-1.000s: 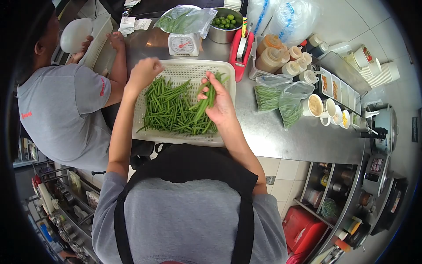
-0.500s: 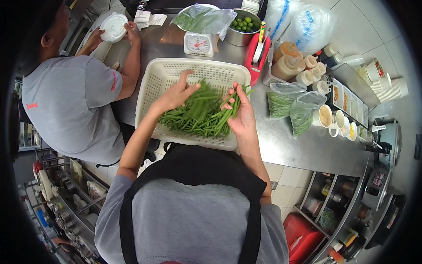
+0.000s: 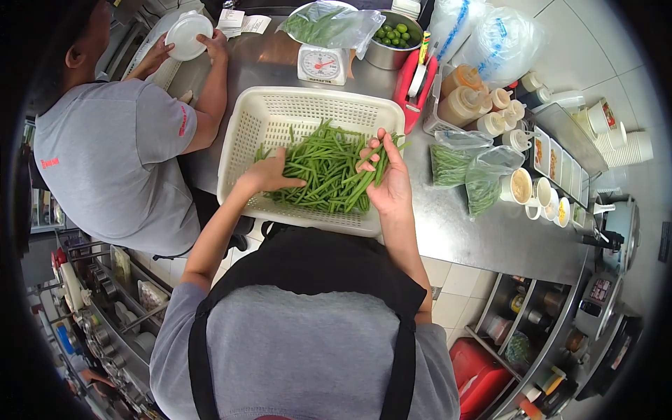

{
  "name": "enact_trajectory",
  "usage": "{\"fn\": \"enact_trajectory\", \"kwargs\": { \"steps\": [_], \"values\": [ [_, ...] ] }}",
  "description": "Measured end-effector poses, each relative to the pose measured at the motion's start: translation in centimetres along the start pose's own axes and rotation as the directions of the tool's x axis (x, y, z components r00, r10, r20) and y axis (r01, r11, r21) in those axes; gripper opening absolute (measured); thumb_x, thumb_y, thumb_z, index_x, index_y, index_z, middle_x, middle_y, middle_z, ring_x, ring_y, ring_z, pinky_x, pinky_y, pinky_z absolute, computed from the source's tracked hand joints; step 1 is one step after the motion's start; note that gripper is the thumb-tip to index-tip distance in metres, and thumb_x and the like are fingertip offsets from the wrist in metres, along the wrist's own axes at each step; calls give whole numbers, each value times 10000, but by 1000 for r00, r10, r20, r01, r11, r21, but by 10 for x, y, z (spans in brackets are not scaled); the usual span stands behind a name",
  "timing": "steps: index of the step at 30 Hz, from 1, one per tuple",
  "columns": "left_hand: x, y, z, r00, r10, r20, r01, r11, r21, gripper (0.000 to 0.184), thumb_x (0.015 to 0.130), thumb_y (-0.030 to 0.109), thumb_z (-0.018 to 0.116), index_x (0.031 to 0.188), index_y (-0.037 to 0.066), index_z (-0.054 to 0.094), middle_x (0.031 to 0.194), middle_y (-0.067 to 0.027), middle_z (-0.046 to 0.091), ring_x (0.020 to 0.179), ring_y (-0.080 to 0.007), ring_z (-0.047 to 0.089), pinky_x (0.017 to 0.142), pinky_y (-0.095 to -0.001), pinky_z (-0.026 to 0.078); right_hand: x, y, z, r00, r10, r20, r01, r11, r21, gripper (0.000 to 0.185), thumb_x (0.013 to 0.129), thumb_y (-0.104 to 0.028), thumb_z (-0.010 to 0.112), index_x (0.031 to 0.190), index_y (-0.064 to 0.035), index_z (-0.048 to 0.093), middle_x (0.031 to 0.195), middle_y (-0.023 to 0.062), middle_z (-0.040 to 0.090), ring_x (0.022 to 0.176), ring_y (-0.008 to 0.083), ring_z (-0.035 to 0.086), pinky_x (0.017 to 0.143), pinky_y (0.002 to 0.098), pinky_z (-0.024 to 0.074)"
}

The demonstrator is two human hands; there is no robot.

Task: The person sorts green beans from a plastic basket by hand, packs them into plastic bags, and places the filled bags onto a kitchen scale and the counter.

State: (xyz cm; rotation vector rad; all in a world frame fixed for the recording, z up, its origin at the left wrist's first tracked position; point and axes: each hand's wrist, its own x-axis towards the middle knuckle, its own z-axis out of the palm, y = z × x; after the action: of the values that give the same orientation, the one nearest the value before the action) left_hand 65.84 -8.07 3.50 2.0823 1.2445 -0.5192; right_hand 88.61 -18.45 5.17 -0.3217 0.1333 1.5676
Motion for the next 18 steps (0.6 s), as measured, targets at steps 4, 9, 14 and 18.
{"fn": "enact_trajectory", "kwargs": {
  "steps": [4, 9, 14, 18],
  "values": [
    [-1, 12, -8, 986, 167, -16, -162, 919, -361, 689, 828, 443, 561, 1230, -61, 321, 958, -265, 592, 851, -330, 609, 745, -376, 483, 2, 5, 3, 1000, 8, 13, -7, 1000, -7, 134, 911, -203, 512, 1000, -117, 564, 802, -12, 535, 652, 73, 461, 540, 212, 377],
    [30, 1, -37, 951, 130, -282, -248, 864, -438, 377, 855, 342, 545, 1056, 23, 529, 753, -125, 618, 632, -209, 631, 587, -321, 499, -1, 1, 6, 1000, -2, 16, 3, 1000, -13, 139, 910, -206, 512, 999, -113, 566, 800, -10, 535, 653, 74, 461, 542, 210, 374],
    [91, -17, -27, 972, -59, -229, 78, 994, 75, 323, 792, 276, 596, 1004, 32, 596, 942, -164, 638, 877, -300, 625, 756, -394, 495, 0, 2, 2, 999, 13, 30, -13, 1000, -6, 172, 917, -217, 494, 1009, -103, 585, 809, -16, 535, 665, 78, 435, 554, 200, 362],
    [98, -11, -18, 960, -39, -279, 80, 988, 134, 330, 766, 271, 627, 1002, 42, 605, 967, -160, 637, 939, -312, 609, 788, -406, 488, 2, 6, -7, 1000, 29, 8, -29, 1000, -1, 153, 909, -216, 509, 991, -113, 588, 804, -17, 541, 670, 82, 463, 578, 218, 378]
  ]
}}
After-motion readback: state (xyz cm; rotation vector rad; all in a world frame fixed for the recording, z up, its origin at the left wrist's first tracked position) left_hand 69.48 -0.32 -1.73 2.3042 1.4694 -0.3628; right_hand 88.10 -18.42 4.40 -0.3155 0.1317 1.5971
